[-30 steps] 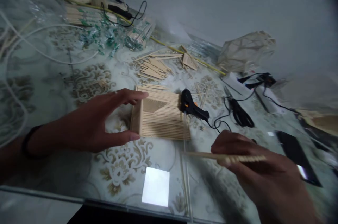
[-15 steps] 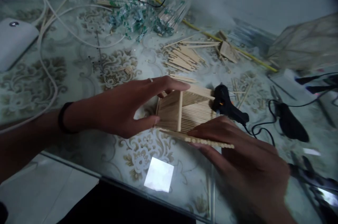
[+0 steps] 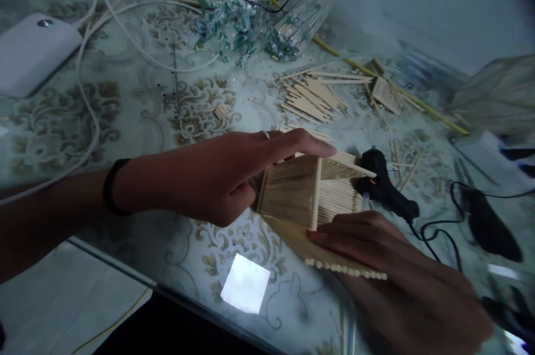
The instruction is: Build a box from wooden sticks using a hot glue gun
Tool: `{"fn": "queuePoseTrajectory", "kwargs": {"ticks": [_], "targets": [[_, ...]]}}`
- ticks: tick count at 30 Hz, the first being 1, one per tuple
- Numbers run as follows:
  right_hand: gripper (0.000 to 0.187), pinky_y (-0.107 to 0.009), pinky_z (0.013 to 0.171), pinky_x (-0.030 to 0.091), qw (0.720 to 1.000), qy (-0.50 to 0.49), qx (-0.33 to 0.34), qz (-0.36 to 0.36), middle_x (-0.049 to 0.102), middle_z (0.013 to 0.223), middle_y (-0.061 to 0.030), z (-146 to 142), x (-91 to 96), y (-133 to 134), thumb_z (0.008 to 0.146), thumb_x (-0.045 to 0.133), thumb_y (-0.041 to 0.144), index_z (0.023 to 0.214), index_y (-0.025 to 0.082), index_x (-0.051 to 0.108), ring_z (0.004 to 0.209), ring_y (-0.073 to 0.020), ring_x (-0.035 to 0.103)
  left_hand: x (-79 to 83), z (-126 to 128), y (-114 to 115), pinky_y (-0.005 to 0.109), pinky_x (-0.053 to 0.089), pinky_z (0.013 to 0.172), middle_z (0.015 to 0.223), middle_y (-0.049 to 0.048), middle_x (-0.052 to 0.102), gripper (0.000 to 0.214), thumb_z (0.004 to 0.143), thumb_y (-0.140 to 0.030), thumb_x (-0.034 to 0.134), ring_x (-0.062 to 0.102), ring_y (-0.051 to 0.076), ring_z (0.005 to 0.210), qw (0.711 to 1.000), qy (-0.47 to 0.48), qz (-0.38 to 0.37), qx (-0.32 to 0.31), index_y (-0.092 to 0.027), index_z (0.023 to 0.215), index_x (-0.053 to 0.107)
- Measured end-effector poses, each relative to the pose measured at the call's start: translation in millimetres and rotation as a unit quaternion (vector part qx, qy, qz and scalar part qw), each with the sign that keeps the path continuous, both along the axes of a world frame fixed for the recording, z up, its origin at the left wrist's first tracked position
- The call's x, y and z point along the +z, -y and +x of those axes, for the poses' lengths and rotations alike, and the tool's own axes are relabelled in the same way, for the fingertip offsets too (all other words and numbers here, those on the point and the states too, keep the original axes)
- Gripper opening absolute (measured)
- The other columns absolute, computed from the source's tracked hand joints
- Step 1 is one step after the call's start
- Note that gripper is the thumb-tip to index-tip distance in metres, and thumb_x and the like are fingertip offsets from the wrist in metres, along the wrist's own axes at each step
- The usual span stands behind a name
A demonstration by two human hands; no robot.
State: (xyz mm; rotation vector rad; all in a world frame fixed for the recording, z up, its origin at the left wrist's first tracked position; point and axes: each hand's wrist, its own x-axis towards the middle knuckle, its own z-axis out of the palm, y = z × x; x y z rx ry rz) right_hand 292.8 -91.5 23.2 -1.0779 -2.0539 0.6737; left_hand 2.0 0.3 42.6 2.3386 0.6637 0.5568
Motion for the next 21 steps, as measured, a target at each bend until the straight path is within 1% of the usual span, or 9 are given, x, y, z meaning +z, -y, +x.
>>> {"fn": "queuePoseTrajectory", "kwargs": {"ticks": [3,5,8,11,14,16,18,21], "targets": [[0.043,-0.043,0.078,0.063,0.999,0.016,0.022,0.032,0.085,0.104,-0.0016,1,0.6,-3,0.090,0.076,0.009,0.127,0.030,0.081,0.087,-0.0256,0.078,0.3,0,1,0.039,0.057,0.116,0.164,0.0075,0.062,0.087,0.083,0.004,0.047,0.066,0.026,0.144,1.000,0.001,-0.001,0.006,-0.025,0.165,0.040],[0.043,-0.042,0.080,0.064,0.999,0.034,0.026,0.013,0.084,0.106,-0.0013,1,3.5,-4,0.090,0.076,0.008,0.126,0.031,0.080,0.088,-0.0253,0.078,0.5,0,2,0.041,0.059,0.113,0.163,0.0089,0.062,0.087,0.083,0.002,0.047,0.068,0.028,0.140,1.000,-0.002,0.000,0.007,-0.026,0.166,0.040],[0.041,-0.041,0.083,0.065,0.999,0.044,0.019,-0.016,0.084,0.109,-0.0008,0,6.4,-3,0.091,0.076,0.008,0.123,0.033,0.080,0.090,-0.0251,0.078,0.6,-1,2,0.041,0.061,0.109,0.163,0.0094,0.062,0.087,0.083,-0.001,0.049,0.072,0.028,0.135,1.000,-0.006,-0.002,0.008,-0.027,0.166,0.040],[0.042,-0.042,0.082,0.064,1.000,0.020,-0.004,-0.004,0.084,0.108,-0.0002,-3,4.3,0,0.093,0.074,0.007,0.125,0.035,0.080,0.091,-0.0257,0.078,0.2,-1,1,0.041,0.062,0.110,0.166,0.0095,0.059,0.088,0.083,-0.005,0.054,0.072,0.029,0.134,1.000,-0.005,-0.014,0.002,-0.027,0.167,0.040],[0.045,-0.047,0.079,0.063,1.000,0.014,-0.021,0.001,0.084,0.104,-0.0002,-5,0.5,2,0.092,0.075,0.007,0.125,0.037,0.080,0.086,-0.0282,0.078,-0.9,-1,1,0.047,0.058,0.119,0.171,0.0065,0.054,0.088,0.086,-0.013,0.064,0.067,0.031,0.143,1.000,-0.002,-0.025,-0.011,-0.031,0.168,0.037],[0.046,-0.051,0.079,0.061,0.999,0.015,-0.028,0.005,0.084,0.104,-0.0009,-7,-0.9,2,0.092,0.074,0.007,0.124,0.038,0.080,0.085,-0.0303,0.078,-1.9,0,1,0.050,0.056,0.123,0.172,0.0050,0.052,0.088,0.088,-0.021,0.072,0.065,0.033,0.145,1.000,0.001,-0.030,-0.011,-0.033,0.168,0.037],[0.046,-0.053,0.079,0.060,1.000,0.013,-0.026,0.012,0.085,0.104,-0.0013,-9,-0.7,1,0.092,0.072,0.006,0.124,0.038,0.080,0.085,-0.0312,0.077,-2.9,2,1,0.052,0.057,0.122,0.173,0.0067,0.051,0.088,0.089,-0.027,0.077,0.066,0.033,0.144,0.999,0.001,-0.033,-0.004,-0.030,0.167,0.038],[0.046,-0.053,0.079,0.060,1.000,0.003,-0.028,0.007,0.084,0.104,-0.0012,-12,1.7,-2,0.093,0.072,0.004,0.122,0.039,0.080,0.085,-0.0305,0.076,-5.0,6,1,0.053,0.059,0.116,0.171,0.0097,0.052,0.083,0.092,-0.034,0.075,0.070,0.033,0.139,1.000,0.006,-0.024,0.007,-0.025,0.166,0.039]]}}
